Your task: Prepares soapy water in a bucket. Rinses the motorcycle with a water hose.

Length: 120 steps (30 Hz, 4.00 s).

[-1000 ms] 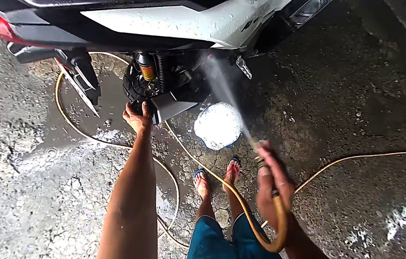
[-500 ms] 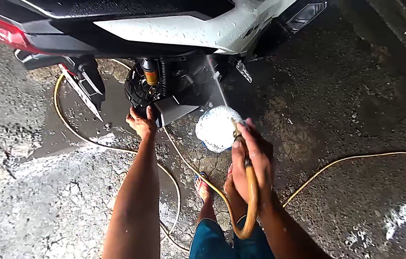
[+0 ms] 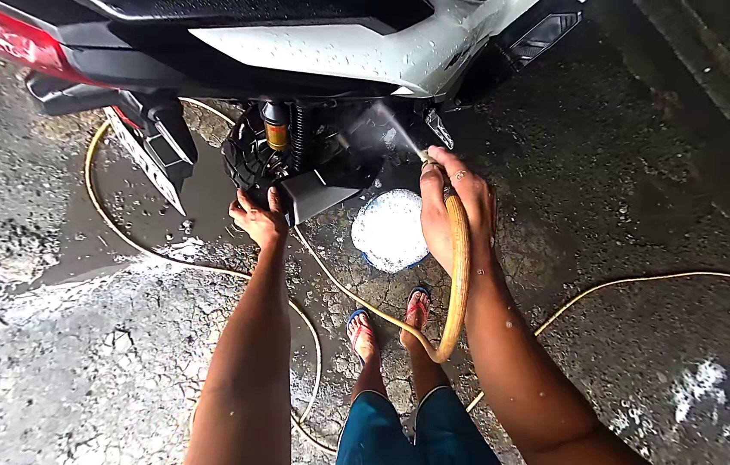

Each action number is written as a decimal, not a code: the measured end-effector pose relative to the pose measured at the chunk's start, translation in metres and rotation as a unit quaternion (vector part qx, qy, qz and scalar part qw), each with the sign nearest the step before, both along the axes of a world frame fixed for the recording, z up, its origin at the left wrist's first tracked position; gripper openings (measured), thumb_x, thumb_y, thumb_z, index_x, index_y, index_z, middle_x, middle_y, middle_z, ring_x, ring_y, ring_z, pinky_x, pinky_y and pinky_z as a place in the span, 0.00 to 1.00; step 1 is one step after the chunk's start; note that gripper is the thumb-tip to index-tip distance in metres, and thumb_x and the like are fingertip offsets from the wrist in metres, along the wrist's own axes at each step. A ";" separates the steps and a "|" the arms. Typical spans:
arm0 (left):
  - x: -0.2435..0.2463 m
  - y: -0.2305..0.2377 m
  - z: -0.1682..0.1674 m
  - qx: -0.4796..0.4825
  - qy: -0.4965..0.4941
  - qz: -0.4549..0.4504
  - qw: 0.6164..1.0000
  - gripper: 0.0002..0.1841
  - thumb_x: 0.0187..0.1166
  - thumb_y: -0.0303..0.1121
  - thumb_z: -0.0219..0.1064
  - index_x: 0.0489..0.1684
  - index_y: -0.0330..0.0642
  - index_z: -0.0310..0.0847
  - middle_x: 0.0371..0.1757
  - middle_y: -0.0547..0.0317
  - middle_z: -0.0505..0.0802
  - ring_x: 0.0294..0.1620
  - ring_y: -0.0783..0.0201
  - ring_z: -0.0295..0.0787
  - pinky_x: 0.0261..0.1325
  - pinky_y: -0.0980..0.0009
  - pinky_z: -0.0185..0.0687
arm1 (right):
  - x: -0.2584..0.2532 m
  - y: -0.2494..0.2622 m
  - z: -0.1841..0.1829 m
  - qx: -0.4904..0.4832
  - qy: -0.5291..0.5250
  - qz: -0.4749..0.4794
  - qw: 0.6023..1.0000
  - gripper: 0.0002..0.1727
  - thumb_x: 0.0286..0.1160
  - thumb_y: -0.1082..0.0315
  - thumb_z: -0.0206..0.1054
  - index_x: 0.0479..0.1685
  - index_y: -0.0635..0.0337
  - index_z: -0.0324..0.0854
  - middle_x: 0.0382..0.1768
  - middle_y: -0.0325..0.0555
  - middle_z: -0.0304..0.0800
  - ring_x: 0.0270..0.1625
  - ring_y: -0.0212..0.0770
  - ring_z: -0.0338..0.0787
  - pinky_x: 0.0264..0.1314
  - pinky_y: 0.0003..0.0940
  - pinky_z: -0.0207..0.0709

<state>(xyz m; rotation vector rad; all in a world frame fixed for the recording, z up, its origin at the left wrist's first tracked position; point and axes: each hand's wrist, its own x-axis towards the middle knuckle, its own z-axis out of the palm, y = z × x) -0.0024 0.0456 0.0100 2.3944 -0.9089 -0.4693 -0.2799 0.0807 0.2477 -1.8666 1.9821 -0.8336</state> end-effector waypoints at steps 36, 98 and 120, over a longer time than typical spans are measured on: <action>0.001 0.001 -0.002 -0.006 -0.005 -0.003 1.000 0.43 0.82 0.63 0.60 0.91 0.44 0.59 0.87 0.29 0.65 0.86 0.33 0.61 0.86 0.44 0.59 | -0.007 0.037 -0.047 0.061 0.001 -0.003 0.998 0.21 0.87 0.57 0.53 0.67 0.45 0.88 0.46 0.45 0.96 0.46 0.43 0.94 0.49 0.53 0.85; 0.005 0.002 -0.017 -0.021 -0.043 0.004 0.999 0.41 0.82 0.63 0.60 0.90 0.47 0.62 0.87 0.33 0.67 0.87 0.37 0.63 0.85 0.46 0.62 | -0.083 0.059 -0.081 -0.007 -0.361 0.050 0.931 0.24 0.90 0.62 0.47 0.67 0.63 0.85 0.69 0.48 0.89 0.75 0.42 0.85 0.78 0.46 0.79; 0.009 0.004 -0.019 -0.028 -0.012 0.004 1.000 0.43 0.81 0.66 0.59 0.91 0.49 0.59 0.87 0.35 0.67 0.85 0.39 0.67 0.81 0.42 0.67 | -0.143 0.051 -0.104 0.030 -0.485 0.076 0.870 0.29 0.90 0.50 0.46 0.65 0.62 0.86 0.65 0.51 0.91 0.70 0.49 0.87 0.77 0.52 0.77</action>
